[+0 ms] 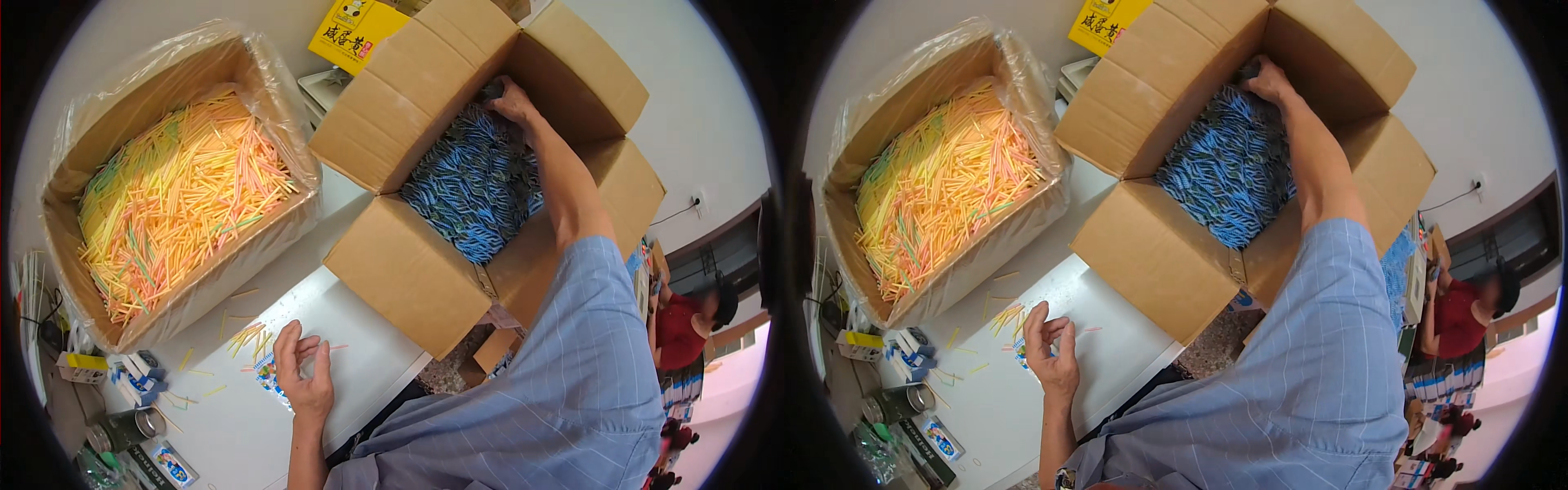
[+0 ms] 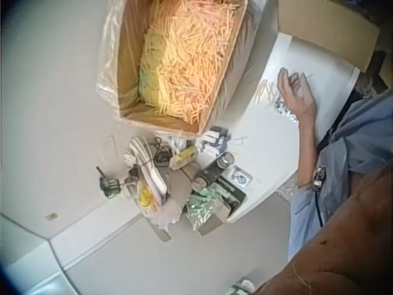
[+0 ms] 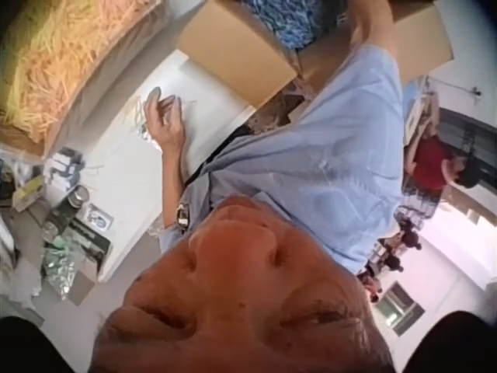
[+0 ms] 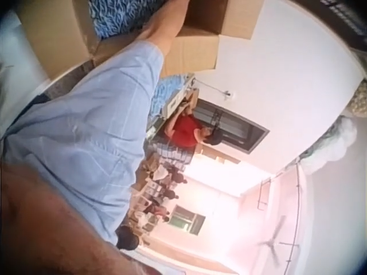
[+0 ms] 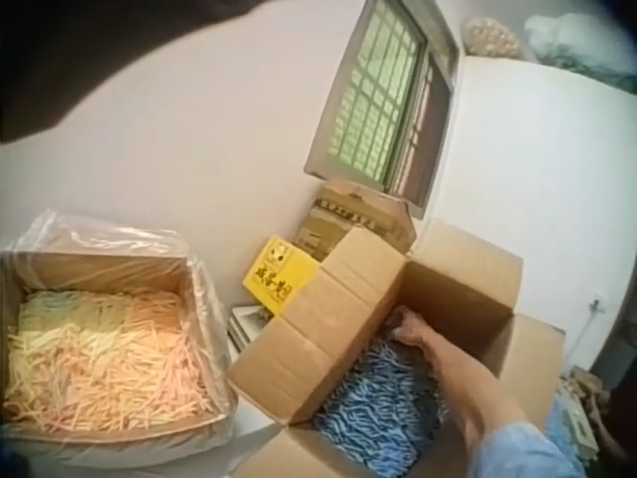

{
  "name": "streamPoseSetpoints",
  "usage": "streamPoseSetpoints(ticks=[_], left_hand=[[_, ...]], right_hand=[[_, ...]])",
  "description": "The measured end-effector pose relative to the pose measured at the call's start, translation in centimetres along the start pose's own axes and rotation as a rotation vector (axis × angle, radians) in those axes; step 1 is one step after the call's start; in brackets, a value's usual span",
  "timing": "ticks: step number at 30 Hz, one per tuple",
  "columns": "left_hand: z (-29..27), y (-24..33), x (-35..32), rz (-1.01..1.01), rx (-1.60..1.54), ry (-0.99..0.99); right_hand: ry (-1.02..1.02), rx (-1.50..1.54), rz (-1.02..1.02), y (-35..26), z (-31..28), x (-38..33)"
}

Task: Packing small wooden sticks into blue and white packets on a workstation.

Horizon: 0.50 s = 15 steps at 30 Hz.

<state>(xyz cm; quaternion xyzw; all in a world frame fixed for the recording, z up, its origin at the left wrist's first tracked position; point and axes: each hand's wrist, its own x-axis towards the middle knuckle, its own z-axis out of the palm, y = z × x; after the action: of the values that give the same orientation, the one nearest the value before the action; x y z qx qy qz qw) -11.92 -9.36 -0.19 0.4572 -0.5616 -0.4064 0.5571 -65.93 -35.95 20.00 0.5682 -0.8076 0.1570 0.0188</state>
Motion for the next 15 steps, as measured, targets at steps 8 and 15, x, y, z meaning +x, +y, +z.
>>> streamPoseSetpoints(ticks=[8,15], left_hand=[[-1.1,0.3,-1.0,0.005,0.004,0.044],[-0.9,0.1,-1.7,-0.006,-0.004,0.062]], right_hand=[[-0.221,0.306,0.058,0.4,-0.3,-0.3],[-0.277,0.106,0.035,0.5,-0.3,0.5]])
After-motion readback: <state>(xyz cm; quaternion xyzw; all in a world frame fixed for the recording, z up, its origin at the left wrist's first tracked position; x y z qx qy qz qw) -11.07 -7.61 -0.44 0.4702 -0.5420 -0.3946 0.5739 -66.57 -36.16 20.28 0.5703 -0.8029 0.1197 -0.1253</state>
